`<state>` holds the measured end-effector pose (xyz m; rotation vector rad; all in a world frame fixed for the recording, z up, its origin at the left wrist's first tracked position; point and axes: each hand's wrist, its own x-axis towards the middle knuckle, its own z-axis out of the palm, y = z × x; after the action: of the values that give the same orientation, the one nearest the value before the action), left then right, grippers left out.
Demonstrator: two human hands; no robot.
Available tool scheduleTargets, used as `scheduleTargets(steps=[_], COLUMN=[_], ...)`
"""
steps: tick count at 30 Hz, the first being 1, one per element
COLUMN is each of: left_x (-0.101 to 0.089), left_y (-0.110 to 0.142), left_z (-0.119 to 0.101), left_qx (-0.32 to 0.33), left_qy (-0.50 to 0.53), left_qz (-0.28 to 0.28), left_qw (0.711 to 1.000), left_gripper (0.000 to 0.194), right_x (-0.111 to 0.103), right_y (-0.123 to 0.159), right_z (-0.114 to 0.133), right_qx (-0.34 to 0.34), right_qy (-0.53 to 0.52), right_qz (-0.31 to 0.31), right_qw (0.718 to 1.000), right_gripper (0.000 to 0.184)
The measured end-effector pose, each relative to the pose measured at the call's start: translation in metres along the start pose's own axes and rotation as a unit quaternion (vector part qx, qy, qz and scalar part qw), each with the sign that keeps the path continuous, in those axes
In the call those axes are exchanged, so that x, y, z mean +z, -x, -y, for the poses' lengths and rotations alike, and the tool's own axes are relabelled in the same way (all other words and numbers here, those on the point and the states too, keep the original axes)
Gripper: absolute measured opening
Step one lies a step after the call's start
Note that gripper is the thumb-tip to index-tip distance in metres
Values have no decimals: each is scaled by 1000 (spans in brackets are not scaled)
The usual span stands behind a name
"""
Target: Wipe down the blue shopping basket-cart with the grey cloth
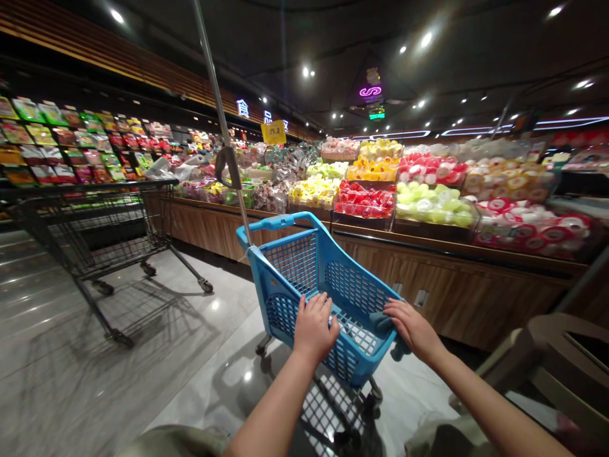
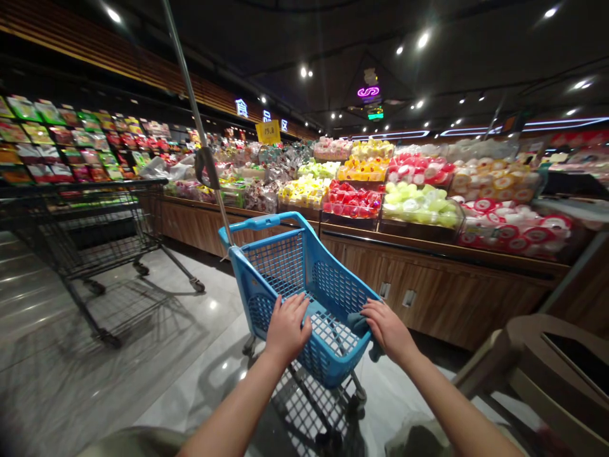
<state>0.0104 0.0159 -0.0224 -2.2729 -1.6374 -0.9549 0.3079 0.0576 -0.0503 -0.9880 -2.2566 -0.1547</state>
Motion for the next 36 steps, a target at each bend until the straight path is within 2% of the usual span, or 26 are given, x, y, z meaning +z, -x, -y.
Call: scheduleTargets(steps=[4, 8, 15, 19, 23, 32, 36], left_x=[3, 4, 2, -1, -4, -5, -1], left_y=[1, 2, 1, 1, 1, -3, -2], left_z=[-7, -11, -9, -4, -2, -11, -17], left_qx=[-5, -18, -25, -20, -6, -17, -23], left_qy=[7, 5, 4, 3, 3, 2, 2], left_qz=[-11, -21, -29, -20, -13, -7, -14], left_qw=[1000, 1000, 999, 1000, 1000, 1000, 1000], left_gripper=[43, 42, 40, 40, 40, 30, 31], right_x=[5, 10, 14, 17, 12, -7, -9], right_y=[-3, 1, 18, 18, 11, -4, -9], right_z=[3, 28, 101, 119, 102, 20, -3], right_qx=[50, 61, -17, -45, -26, 6, 29], right_qy=[-15, -21, -40, -23, -9, 1, 5], right_qz=[-40, -56, -25, -9, 22, 29, 16], right_qw=[998, 996, 999, 999, 999, 1000, 999], right_gripper=[29, 30, 32, 36, 30, 29, 31])
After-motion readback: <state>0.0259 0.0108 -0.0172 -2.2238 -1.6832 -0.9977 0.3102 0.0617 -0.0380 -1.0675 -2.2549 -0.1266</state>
